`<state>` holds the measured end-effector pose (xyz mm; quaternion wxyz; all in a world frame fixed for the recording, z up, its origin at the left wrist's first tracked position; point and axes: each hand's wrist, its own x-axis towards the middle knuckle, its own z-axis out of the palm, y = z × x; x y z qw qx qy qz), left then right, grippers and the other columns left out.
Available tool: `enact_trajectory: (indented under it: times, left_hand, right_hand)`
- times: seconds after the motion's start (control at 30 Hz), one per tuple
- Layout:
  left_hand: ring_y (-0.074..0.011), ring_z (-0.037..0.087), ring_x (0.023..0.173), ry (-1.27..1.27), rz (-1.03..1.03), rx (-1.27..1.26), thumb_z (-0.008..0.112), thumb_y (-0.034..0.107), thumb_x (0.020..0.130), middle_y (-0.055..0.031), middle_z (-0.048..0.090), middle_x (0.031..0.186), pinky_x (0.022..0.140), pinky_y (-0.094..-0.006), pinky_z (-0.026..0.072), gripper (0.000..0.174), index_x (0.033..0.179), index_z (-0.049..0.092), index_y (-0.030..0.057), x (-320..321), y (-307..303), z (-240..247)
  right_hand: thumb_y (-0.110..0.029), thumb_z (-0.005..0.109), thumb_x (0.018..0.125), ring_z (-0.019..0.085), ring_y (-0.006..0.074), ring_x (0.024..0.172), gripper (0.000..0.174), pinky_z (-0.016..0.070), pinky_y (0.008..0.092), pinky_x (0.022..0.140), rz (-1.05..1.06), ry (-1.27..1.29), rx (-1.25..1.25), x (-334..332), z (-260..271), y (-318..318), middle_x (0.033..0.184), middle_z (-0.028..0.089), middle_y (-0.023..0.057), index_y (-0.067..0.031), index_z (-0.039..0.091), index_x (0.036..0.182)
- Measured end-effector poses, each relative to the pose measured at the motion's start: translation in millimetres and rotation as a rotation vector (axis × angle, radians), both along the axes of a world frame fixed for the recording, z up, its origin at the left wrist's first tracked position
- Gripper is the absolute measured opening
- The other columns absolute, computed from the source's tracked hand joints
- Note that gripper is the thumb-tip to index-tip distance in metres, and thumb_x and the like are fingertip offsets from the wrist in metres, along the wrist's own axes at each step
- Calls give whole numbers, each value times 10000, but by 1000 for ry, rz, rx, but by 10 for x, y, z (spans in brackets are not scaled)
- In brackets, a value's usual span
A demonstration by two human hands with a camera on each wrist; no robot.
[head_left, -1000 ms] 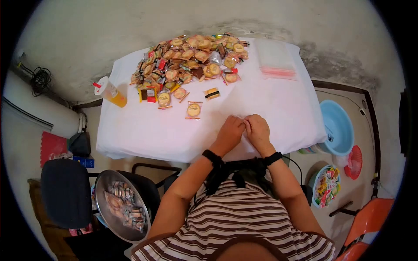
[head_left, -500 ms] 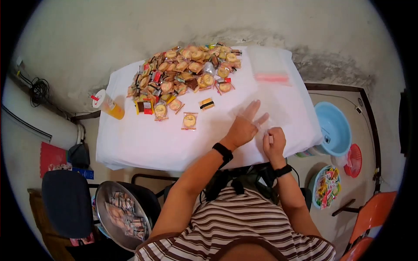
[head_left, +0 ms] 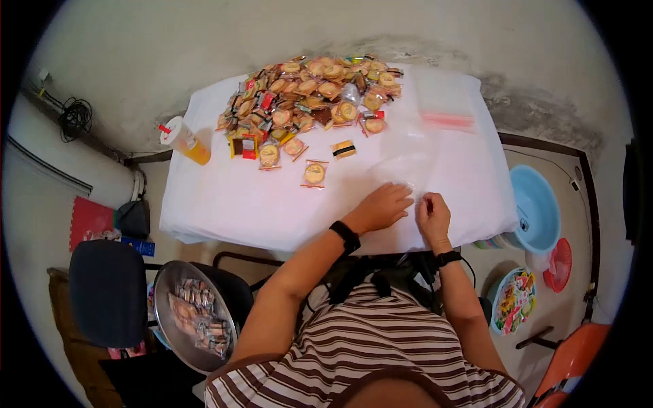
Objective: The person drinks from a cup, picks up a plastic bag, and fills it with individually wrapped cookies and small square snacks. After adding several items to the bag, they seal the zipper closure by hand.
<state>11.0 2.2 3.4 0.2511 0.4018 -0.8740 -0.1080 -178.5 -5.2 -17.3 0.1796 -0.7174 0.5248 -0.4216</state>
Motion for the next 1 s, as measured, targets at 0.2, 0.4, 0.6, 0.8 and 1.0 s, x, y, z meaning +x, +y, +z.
enact_trajectory:
  times: [0.2,0.4,0.6,0.8,1.0]
  left_hand:
    - [-369,448,1129,151,720,-208,696,69,698,-195,485,1221,971,-458,363,417,1089,558,24,794,438,39]
    - [-400,402,1157,167,1001,-72,764,212,667,-223,429,1274,950,-470,363,696,1241,420,19,1096,406,-60]
    - [-362,482,1018,244,1078,38,717,129,672,-170,543,1097,879,-450,404,547,1157,487,22,1036,308,20]
    - [-356,502,1017,526,772,108,672,61,699,-171,578,1060,865,-408,436,409,1086,544,30,769,700,36]
    - [-355,492,1066,282,224,52,673,18,673,-167,528,1186,878,-392,442,383,1034,545,23,346,650,294]
  right_hand:
    - [-39,625,766,568,276,618,75,463,338,562,20,-105,-12,63,38,75,732,574,134,-23,570,815]
    - [-34,661,736,547,258,626,94,440,341,555,124,-58,-197,118,224,258,697,540,107,-38,570,760]
    - [-73,685,729,544,271,635,106,429,354,575,153,6,-161,186,236,411,668,542,87,-64,580,727]
    - [-93,676,751,549,265,619,91,424,351,564,134,-78,-119,273,252,423,687,559,85,-61,591,755]
    - [-87,668,752,564,279,649,84,432,362,594,139,-20,-145,285,205,472,719,576,84,-65,590,778]
